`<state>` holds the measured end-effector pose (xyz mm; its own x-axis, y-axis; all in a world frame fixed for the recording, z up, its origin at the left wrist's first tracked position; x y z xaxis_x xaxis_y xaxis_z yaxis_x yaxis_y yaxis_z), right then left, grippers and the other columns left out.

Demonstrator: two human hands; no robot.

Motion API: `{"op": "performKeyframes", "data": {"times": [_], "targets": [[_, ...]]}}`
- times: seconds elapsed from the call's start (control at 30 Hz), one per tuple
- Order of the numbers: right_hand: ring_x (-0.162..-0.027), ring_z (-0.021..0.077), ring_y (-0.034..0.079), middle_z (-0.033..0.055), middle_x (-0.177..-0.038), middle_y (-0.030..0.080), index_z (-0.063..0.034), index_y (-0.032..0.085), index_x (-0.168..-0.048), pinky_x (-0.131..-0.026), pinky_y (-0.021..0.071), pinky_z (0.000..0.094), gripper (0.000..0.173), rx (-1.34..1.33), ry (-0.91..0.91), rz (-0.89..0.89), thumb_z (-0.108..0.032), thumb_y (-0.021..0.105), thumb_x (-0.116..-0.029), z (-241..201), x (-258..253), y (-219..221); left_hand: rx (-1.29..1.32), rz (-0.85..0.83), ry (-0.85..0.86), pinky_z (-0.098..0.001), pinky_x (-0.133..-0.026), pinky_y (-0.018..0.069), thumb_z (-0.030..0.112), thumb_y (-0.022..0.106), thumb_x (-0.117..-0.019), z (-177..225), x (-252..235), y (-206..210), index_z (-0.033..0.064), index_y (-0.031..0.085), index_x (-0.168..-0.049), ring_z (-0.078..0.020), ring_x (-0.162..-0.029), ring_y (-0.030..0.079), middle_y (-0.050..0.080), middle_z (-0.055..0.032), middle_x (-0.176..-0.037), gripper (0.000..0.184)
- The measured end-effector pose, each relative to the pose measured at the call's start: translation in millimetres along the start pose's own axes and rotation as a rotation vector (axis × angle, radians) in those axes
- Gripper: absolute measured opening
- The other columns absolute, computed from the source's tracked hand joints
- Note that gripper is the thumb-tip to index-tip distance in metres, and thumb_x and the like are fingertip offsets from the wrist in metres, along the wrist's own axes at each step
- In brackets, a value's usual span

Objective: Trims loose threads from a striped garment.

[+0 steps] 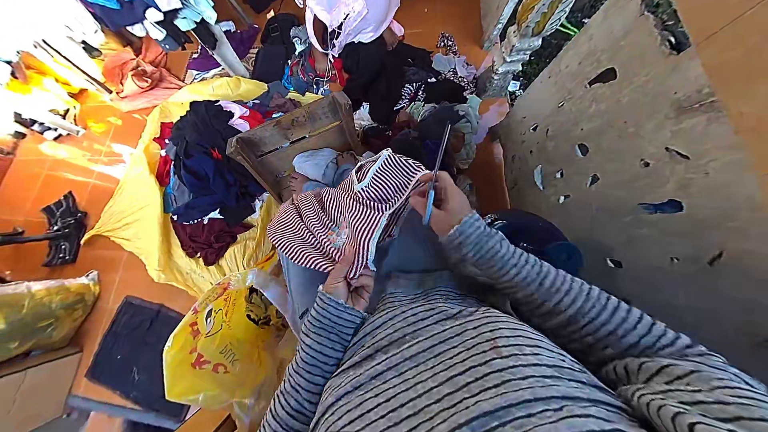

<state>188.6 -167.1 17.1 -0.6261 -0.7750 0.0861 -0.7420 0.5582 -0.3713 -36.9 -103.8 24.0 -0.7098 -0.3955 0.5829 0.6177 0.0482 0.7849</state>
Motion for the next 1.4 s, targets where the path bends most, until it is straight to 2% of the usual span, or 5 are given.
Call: {"op": "performKeyframes", "data": {"times": [0.13, 0.27, 0.53, 1.0, 1.4], "targets": [[-0.079, 0.0026, 0.065, -0.0053, -0.088, 0.066, -0.0043, 0.060, -0.119, -0.072, 0.0555, 0.0238, 0.046, -0.360, -0.187, -0.584, -0.045, 0.060, -0.0985, -28.7, 53.6, 1.0, -0.146, 0.092, 0.196, -0.0185, -0.052, 0.0576, 0.012, 0.033, -0.1104, 25.8, -3.8, 36.2, 0.0050, 0.061, -0.088, -0.0089, -0.051, 0.066, 0.067, -0.0052, -0.064, 0.036], [-0.066, 0.0062, 0.070, -0.0068, -0.074, 0.070, -0.0140, 0.065, -0.104, -0.064, 0.0589, 0.0246, 0.061, -0.699, 0.033, -1.019, -0.072, 0.048, -0.0958, -45.1, 81.3, 6.2, -0.215, 0.312, 0.340, -0.0199, -0.052, 0.0583, 0.007, 0.041, -0.1085, 36.7, -14.1, 64.9, 0.0044, 0.058, -0.090, -0.0097, -0.052, 0.066, 0.065, -0.0046, -0.065, 0.025], [-0.061, 0.0041, 0.067, -0.0082, -0.070, 0.067, -0.0133, 0.061, -0.099, -0.060, 0.0562, 0.0218, 0.050, -0.573, 0.105, -0.966, -0.062, 0.049, -0.0982, -53.4, 79.7, 14.1, -0.285, 0.398, 0.365, -0.0147, -0.046, 0.0491, 0.012, 0.046, -0.1083, 25.0, -24.0, 67.7, 0.0102, 0.054, -0.080, -0.0035, -0.043, 0.052, 0.051, 0.0028, -0.054, 0.029], [-0.063, 0.0139, 0.070, -0.0005, -0.068, 0.065, -0.0105, 0.052, -0.104, -0.062, 0.0609, 0.0301, 0.034, -0.666, 0.445, -0.687, -0.040, 0.035, -0.1086, -71.6, 91.9, 38.6, -0.492, 0.301, 0.375, -0.0204, -0.052, 0.0527, 0.010, 0.050, -0.1070, -10.8, -22.6, 48.7, 0.0055, 0.059, -0.078, -0.0064, -0.049, 0.058, 0.058, -0.0009, -0.057, 0.030], [-0.058, 0.0148, 0.070, 0.0005, -0.065, 0.065, -0.0093, 0.051, -0.107, -0.060, 0.0621, 0.0311, 0.019, -0.744, 0.543, -0.588, -0.028, 0.048, -0.1073, -74.2, 102.2, 40.7, -0.541, 0.290, 0.373, -0.0165, -0.048, 0.0490, 0.004, 0.046, -0.1070, -15.0, -14.5, 57.0, 0.0050, 0.057, -0.073, -0.0042, -0.046, 0.056, 0.057, -0.0004, -0.054, 0.036]]}}
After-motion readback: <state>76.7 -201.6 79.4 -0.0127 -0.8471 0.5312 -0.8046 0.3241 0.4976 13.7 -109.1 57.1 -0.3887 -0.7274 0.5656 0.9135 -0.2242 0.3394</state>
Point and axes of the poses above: each hand's wrist, its own x-axis away from the middle knuckle, its own y-axis out of the palm, z = x × y, the point moved 3 cm from there along -x, towards the middle knuckle
